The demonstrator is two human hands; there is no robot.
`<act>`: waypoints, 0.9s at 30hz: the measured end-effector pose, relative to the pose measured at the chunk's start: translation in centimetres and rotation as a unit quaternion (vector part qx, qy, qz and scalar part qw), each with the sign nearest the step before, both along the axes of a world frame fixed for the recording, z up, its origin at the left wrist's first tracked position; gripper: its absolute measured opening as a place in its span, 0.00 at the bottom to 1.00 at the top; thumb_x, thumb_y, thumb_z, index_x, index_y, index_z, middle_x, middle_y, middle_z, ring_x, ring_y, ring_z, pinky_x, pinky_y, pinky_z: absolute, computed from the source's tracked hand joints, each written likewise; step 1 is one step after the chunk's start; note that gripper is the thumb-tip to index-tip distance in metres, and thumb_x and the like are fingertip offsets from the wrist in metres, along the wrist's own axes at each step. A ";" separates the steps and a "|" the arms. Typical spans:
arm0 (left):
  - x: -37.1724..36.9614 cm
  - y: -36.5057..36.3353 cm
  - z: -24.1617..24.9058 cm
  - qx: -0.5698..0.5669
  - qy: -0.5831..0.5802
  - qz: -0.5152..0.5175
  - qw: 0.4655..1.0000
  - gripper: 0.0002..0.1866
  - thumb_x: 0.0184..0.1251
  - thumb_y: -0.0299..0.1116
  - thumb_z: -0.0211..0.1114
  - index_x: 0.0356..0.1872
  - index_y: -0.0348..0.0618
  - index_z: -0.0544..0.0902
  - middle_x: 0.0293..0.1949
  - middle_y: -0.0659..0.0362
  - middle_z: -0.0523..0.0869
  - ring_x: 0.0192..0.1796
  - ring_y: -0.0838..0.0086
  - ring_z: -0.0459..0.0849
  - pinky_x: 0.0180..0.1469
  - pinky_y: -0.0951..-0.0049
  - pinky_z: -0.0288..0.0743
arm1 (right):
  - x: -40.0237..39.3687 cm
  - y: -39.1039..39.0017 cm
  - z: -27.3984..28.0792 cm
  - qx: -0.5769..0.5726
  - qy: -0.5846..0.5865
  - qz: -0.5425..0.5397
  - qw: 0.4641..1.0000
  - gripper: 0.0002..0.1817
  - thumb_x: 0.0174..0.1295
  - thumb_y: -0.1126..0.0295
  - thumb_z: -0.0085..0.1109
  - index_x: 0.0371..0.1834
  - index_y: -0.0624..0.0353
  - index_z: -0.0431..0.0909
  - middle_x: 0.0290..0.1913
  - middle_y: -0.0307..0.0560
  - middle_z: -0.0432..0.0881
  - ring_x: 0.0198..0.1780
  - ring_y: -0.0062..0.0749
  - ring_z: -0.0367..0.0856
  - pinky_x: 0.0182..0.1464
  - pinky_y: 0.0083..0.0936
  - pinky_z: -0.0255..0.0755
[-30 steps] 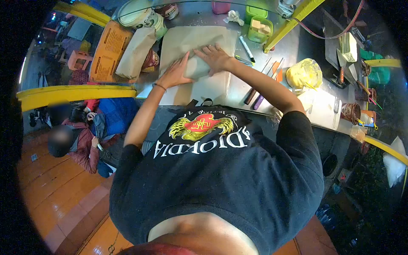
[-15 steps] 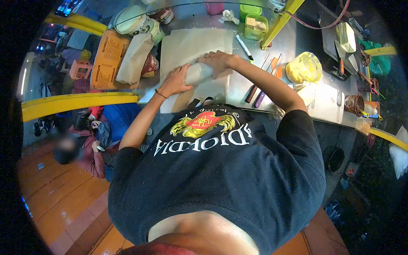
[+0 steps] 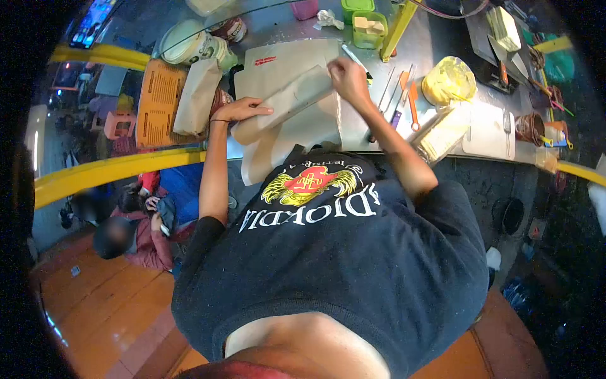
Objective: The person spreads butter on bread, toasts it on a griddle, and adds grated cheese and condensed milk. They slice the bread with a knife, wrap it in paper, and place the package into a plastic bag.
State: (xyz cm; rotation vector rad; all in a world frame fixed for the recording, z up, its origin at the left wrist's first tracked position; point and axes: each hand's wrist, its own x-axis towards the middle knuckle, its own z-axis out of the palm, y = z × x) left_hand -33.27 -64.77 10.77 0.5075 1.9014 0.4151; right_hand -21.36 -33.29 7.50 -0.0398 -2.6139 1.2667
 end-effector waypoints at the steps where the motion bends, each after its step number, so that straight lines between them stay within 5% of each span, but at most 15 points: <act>1: -0.7 0.6 -1.3 0.081 0.034 -0.027 0.996 0.44 0.60 0.64 0.65 0.67 0.37 0.72 0.63 0.50 0.77 0.64 0.68 0.74 0.67 0.70 0.66 | 2.6 -1.2 1.0 -0.131 -0.054 -0.058 0.988 0.19 0.65 0.63 0.57 0.53 0.66 0.80 0.48 0.57 0.85 0.39 0.34 0.85 0.39 0.29 0.79; 3: -0.9 2.8 -2.0 0.160 0.063 -0.063 0.983 0.37 0.66 0.59 0.63 0.66 0.39 0.73 0.62 0.52 0.78 0.63 0.70 0.75 0.66 0.71 0.66 | 6.1 -3.9 -1.8 -0.317 -0.181 -0.033 0.930 0.19 0.65 0.68 0.56 0.55 0.68 0.79 0.48 0.62 0.85 0.45 0.40 0.86 0.47 0.30 0.79; 5: 0.3 7.5 -1.4 0.376 0.003 0.034 0.926 0.29 0.75 0.47 0.57 0.68 0.36 0.71 0.63 0.55 0.77 0.66 0.73 0.72 0.68 0.74 0.63 | 8.0 -7.4 -2.6 -0.265 -0.090 -0.070 0.958 0.25 0.65 0.68 0.58 0.63 0.70 0.73 0.53 0.65 0.82 0.53 0.45 0.84 0.55 0.31 0.77; 6: 0.0 9.0 -2.1 0.374 0.000 0.025 0.927 0.29 0.75 0.47 0.57 0.68 0.36 0.71 0.63 0.55 0.77 0.66 0.73 0.72 0.68 0.74 0.63 | 7.9 -8.7 -3.2 -0.323 -0.060 -0.077 0.941 0.33 0.65 0.65 0.61 0.70 0.72 0.64 0.63 0.65 0.74 0.64 0.47 0.76 0.58 0.33 0.75; 9: -0.7 11.7 -4.3 0.356 -0.002 0.009 0.935 0.27 0.78 0.45 0.53 0.69 0.35 0.70 0.64 0.54 0.77 0.66 0.73 0.72 0.70 0.74 0.61 | 6.3 -10.6 -5.6 -0.330 -0.002 -0.132 0.935 0.40 0.63 0.61 0.65 0.72 0.71 0.59 0.71 0.64 0.63 0.71 0.47 0.66 0.63 0.34 0.71; 14: 0.6 12.7 -4.4 0.257 0.161 -0.035 0.952 0.22 0.79 0.46 0.51 0.61 0.40 0.76 0.55 0.54 0.81 0.62 0.69 0.76 0.65 0.72 0.66 | 4.4 -9.8 -6.1 -0.225 0.013 -0.168 0.960 0.34 0.63 0.55 0.65 0.65 0.66 0.69 0.69 0.61 0.67 0.66 0.40 0.69 0.61 0.34 0.68; 19: 0.4 13.4 -5.2 0.323 0.172 -0.045 0.930 0.16 0.78 0.44 0.54 0.49 0.39 0.76 0.50 0.53 0.82 0.57 0.67 0.79 0.59 0.69 0.70 | 4.3 -6.9 -5.1 -0.323 -0.079 -0.130 0.934 0.21 0.64 0.56 0.63 0.48 0.65 0.82 0.43 0.54 0.84 0.45 0.37 0.82 0.48 0.30 0.74; 20: 0.7 13.4 -5.0 0.329 0.170 -0.025 0.929 0.15 0.77 0.43 0.55 0.47 0.39 0.75 0.49 0.53 0.82 0.56 0.67 0.79 0.57 0.68 0.71 | 4.5 -8.0 -4.3 -0.359 0.042 -0.228 0.904 0.16 0.64 0.60 0.63 0.44 0.63 0.84 0.36 0.51 0.86 0.38 0.39 0.83 0.43 0.30 0.76; 23: 0.7 13.6 -4.3 0.300 0.221 -0.054 0.927 0.14 0.75 0.41 0.57 0.46 0.38 0.79 0.49 0.52 0.82 0.54 0.65 0.80 0.57 0.67 0.71 | 4.9 -8.0 -5.6 -0.276 0.066 -0.191 0.940 0.20 0.67 0.59 0.63 0.50 0.66 0.83 0.42 0.48 0.84 0.39 0.31 0.83 0.41 0.26 0.80; 27: 0.1 13.5 -4.6 0.271 0.335 -0.179 0.884 0.15 0.74 0.40 0.58 0.41 0.38 0.83 0.50 0.53 0.83 0.54 0.64 0.80 0.56 0.65 0.73 | 3.2 -7.0 -7.2 -0.341 -0.046 -0.194 0.919 0.14 0.61 0.68 0.64 0.47 0.63 0.84 0.39 0.51 0.86 0.42 0.38 0.85 0.46 0.33 0.78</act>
